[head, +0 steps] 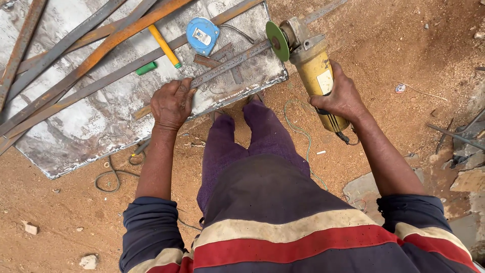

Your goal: Measuring and marking metal bars using a tape measure and a yellow marker.

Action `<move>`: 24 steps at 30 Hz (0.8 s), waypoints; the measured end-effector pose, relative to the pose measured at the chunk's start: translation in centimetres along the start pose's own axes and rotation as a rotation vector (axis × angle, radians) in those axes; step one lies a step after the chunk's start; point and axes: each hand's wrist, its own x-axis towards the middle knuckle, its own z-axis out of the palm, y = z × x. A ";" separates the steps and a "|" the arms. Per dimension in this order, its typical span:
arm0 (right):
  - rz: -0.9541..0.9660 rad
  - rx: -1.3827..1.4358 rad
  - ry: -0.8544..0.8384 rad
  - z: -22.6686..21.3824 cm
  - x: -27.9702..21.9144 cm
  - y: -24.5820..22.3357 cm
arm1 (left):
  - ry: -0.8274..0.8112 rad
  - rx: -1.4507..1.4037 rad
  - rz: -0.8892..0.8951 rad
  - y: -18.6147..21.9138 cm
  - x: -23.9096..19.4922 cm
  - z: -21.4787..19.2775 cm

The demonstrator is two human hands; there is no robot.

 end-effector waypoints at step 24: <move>0.053 -0.007 0.020 0.2 0.0 -0.2 | -0.008 -0.020 0.007 0.3 0.5 -0.5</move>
